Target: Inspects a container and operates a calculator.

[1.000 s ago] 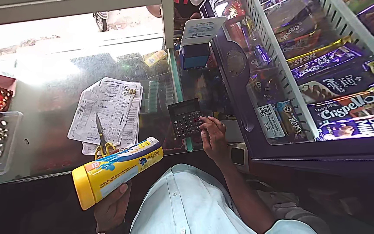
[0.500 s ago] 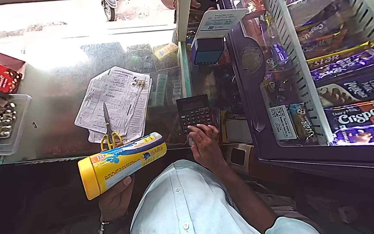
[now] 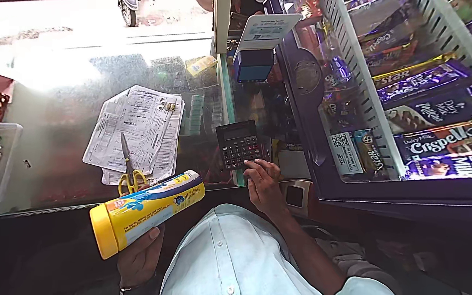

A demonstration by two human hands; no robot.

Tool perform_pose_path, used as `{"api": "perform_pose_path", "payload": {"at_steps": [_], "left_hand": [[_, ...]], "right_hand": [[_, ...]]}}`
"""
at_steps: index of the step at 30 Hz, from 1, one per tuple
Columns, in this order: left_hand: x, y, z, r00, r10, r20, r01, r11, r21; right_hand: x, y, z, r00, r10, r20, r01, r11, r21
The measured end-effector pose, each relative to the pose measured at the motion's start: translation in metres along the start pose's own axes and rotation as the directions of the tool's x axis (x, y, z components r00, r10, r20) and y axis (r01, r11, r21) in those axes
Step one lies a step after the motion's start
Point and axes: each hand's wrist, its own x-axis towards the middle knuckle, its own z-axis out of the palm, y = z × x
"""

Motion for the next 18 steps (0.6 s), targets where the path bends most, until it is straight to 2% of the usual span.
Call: {"api": "perform_pose_path", "payload": {"at_steps": [2,7,12,15,18], "left_hand": [[-0.001,-0.005,0.001,0.997,0.08,-0.002,-0.08,0.996,0.04],[0.003,0.006,0.015,0.997,-0.072,-0.024,0.071,0.997,-0.04],[0.003,0.003,0.007,0.999,-0.047,0.024,0.047,0.999,-0.011],[0.003,0.003,0.006,1.0,-0.016,0.026,0.016,1.0,-0.007],[0.001,0.004,0.009,0.999,-0.042,-0.013,0.042,0.999,-0.014]], "right_hand": [[0.001,-0.001,0.0,1.0,-0.002,-0.007,0.002,1.0,0.002],[0.019,-0.01,-0.007,0.999,0.012,0.043,-0.013,0.999,0.036],[0.032,-0.013,0.006,0.991,0.007,0.132,-0.009,1.0,0.013],[0.022,-0.023,0.0,0.992,-0.106,0.066,0.1,0.992,0.08],[0.006,-0.029,0.007,0.978,-0.146,0.147,0.135,0.988,0.08]]}}
